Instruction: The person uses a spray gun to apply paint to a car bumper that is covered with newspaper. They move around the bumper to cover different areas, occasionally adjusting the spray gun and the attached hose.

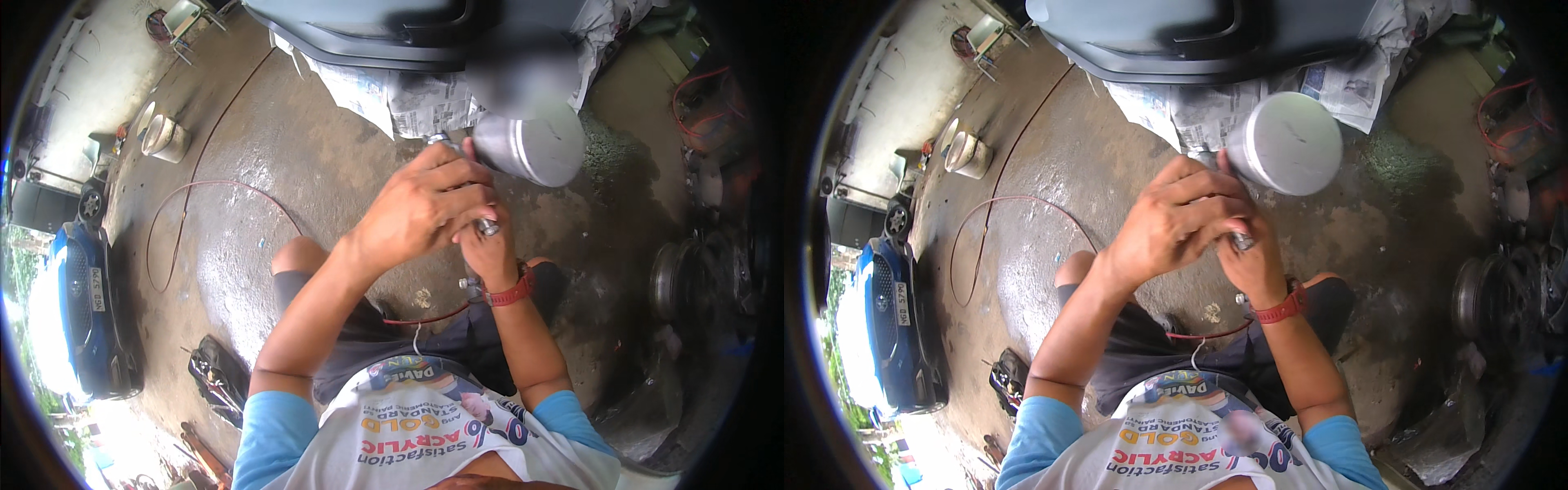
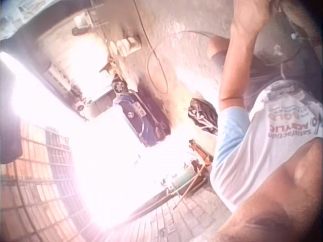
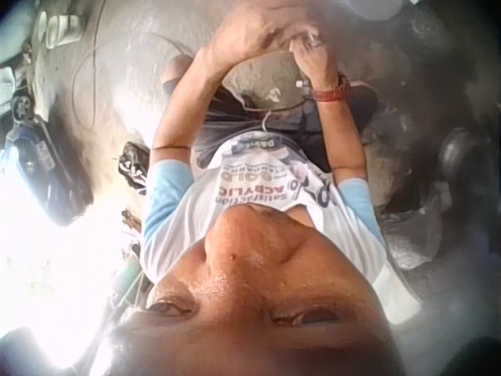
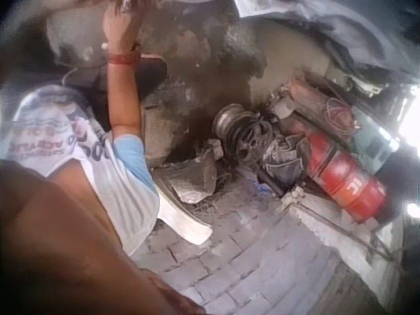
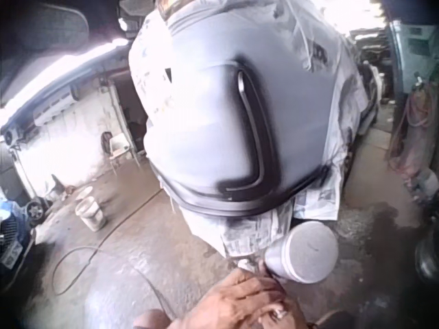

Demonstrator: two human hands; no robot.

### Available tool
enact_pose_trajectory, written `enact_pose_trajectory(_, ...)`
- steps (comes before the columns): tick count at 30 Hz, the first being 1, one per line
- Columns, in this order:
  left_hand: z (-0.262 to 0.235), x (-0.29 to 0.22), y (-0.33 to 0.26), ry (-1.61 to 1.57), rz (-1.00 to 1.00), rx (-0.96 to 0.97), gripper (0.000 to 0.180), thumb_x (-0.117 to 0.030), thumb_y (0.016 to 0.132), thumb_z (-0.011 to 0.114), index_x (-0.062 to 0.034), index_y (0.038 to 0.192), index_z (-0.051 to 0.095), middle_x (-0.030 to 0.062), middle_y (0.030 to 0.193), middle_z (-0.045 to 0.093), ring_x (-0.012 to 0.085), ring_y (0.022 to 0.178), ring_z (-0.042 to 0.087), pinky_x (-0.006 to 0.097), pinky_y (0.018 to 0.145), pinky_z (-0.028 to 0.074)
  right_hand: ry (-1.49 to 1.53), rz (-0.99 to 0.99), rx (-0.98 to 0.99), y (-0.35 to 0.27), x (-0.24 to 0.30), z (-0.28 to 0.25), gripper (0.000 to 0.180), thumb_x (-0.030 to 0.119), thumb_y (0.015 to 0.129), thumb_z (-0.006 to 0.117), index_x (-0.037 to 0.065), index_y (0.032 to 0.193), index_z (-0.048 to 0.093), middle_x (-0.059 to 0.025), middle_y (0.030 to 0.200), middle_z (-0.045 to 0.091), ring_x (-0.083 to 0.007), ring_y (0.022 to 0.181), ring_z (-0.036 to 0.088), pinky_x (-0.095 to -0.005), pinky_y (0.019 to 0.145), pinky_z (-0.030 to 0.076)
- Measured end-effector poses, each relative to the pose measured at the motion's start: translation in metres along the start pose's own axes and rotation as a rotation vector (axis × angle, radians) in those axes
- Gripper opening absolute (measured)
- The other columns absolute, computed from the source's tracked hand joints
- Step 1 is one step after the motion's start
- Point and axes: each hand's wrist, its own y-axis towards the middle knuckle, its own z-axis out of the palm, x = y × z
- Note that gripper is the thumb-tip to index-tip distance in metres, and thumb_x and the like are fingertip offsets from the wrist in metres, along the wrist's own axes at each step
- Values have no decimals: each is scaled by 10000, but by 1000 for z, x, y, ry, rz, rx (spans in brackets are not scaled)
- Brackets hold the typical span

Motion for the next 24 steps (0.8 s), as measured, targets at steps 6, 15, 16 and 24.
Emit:
enact_pose_trajectory(6, -2, -6, -13, 25, -255, -195, 260, -258, 1058, 697, -78, 1244, 721, 106, 1280, 695, 260, 1082, 649, 403, 951, 544, 180, 117, -17, 20, 3, 8, 747, 345, 1015, 612, 59, 1677, 416, -160, 1261, 728, -244, 1144, 721, -368, 915, 556)
enact_pose_trajectory(15, 35, 75, -107, -1124, -921, 166, 310, -289, 1160, 596, -23, 1291, 685, -21, 1159, 674, 101, 1093, 582, 323, 1045, 479, 177, 236, -244, 60, 9, 53, 1044, 843, 1057, 248, 21, 1696, 332, -151, 1181, 730, -222, 975, 712, -277, 565, 531)
enact_pose_trajectory(16, 36, 84, -110, -1200, -876, 164, 287, -286, 1156, 606, -30, 1248, 695, -38, 1092, 663, 93, 1049, 572, 317, 1027, 475, 160, 247, -261, 63, 7, 61, 1022, 824, 1069, 251, 20, 1694, 333, -151, 1178, 731, -222, 971, 712, -279, 565, 530)
enact_pose_trajectory(24, 33, 160, -131, -1555, -751, 283, 298, -243, 1102, 707, -29, 1308, 725, -67, 1214, 670, 74, 1181, 556, 312, 1123, 437, -109, 297, -490, 89, -1, 132, 807, 666, 1136, 301, -23, 1449, 579, -118, 1115, 742, -185, 908, 696, -275, 570, 513)
